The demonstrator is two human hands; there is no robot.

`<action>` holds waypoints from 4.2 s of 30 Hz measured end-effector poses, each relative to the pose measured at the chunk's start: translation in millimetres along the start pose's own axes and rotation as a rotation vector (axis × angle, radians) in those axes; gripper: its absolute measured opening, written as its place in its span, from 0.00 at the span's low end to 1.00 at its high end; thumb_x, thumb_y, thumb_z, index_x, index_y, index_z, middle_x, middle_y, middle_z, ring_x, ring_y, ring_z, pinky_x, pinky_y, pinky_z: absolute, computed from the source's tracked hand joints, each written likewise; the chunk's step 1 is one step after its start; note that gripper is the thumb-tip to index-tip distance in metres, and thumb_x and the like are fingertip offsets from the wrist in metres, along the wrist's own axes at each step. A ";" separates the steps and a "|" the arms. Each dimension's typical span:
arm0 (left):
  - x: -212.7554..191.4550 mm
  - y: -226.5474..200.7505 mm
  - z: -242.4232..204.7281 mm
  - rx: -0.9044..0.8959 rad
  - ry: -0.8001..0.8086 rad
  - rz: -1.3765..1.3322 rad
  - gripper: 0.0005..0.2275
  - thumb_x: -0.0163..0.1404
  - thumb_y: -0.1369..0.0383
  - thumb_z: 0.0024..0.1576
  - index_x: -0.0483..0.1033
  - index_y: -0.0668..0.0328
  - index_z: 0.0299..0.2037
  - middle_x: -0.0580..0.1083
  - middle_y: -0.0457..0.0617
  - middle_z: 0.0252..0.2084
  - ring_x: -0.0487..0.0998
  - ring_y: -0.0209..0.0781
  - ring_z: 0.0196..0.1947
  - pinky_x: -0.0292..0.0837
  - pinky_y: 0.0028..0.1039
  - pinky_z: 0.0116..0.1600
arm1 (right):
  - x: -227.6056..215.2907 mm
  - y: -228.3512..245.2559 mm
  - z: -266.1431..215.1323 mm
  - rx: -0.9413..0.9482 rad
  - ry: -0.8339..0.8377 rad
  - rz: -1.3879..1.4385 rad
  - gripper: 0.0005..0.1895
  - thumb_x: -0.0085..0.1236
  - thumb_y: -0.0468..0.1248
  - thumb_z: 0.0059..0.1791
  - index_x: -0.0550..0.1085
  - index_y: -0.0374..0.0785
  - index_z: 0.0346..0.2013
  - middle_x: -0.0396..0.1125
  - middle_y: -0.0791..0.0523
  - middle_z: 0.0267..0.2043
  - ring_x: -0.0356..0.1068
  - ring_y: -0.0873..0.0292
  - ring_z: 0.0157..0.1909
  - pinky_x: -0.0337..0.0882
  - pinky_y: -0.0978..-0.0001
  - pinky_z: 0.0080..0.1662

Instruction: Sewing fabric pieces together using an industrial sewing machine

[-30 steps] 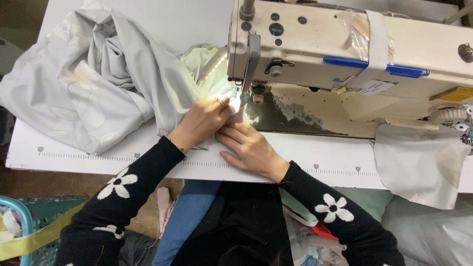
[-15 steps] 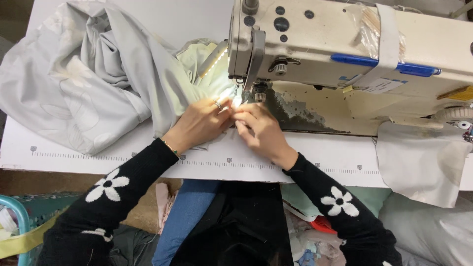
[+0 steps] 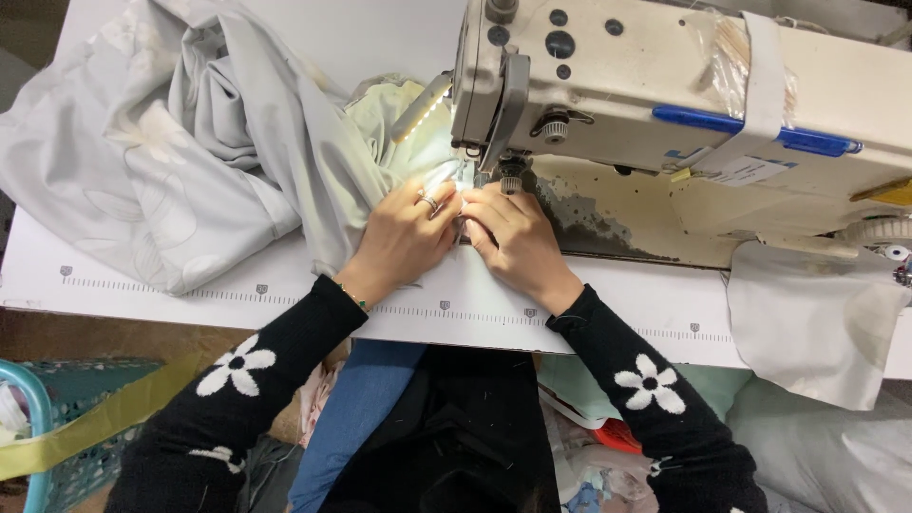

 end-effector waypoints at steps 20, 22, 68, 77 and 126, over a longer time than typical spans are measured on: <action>-73.5 109.0 -61.1 -0.044 0.216 -0.128 0.08 0.48 0.68 0.51 0.78 0.40 0.37 0.79 0.38 0.47 0.71 0.46 0.67 0.33 0.63 0.75 | 9.1 71.2 8.7 -0.206 -0.018 -0.048 0.15 0.54 0.36 0.51 0.77 0.40 0.52 0.72 0.53 0.55 0.72 0.51 0.58 0.70 0.59 0.59; -90.9 130.4 -30.0 -0.031 0.142 -0.134 0.08 0.47 0.69 0.50 0.79 0.46 0.35 0.78 0.41 0.37 0.76 0.44 0.51 0.45 0.58 0.74 | 11.9 67.1 12.9 -0.165 0.020 -0.080 0.18 0.55 0.38 0.51 0.76 0.39 0.55 0.70 0.50 0.57 0.70 0.49 0.61 0.67 0.57 0.61; -6.0 -9.7 9.2 0.425 0.069 0.200 0.08 0.46 0.71 0.61 0.75 0.48 0.30 0.69 0.44 0.30 0.73 0.41 0.30 0.67 0.26 0.34 | 16.0 108.9 -12.7 -0.116 0.034 0.181 0.18 0.52 0.41 0.53 0.75 0.34 0.53 0.71 0.46 0.51 0.72 0.44 0.56 0.71 0.56 0.59; 7.4 -5.3 -3.5 0.380 0.338 -0.008 0.13 0.44 0.57 0.60 0.76 0.52 0.30 0.69 0.45 0.28 0.72 0.41 0.29 0.70 0.27 0.34 | 28.4 42.7 -32.5 0.188 0.005 0.455 0.08 0.56 0.40 0.52 0.80 0.42 0.35 0.75 0.56 0.40 0.76 0.52 0.46 0.76 0.62 0.51; -54.8 2.1 -12.9 0.141 0.161 0.253 0.07 0.47 0.69 0.63 0.79 0.49 0.45 0.68 0.46 0.23 0.72 0.44 0.32 0.65 0.30 0.40 | -5.9 66.8 1.6 -0.227 -0.002 0.040 0.07 0.56 0.40 0.51 0.79 0.44 0.42 0.73 0.58 0.45 0.74 0.55 0.50 0.75 0.63 0.53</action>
Point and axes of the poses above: each hand's wrist, its own z-axis towards the middle knuckle, its own x-axis out of the palm, y = z × x, the point moved 9 cm from there along z, towards the middle knuckle
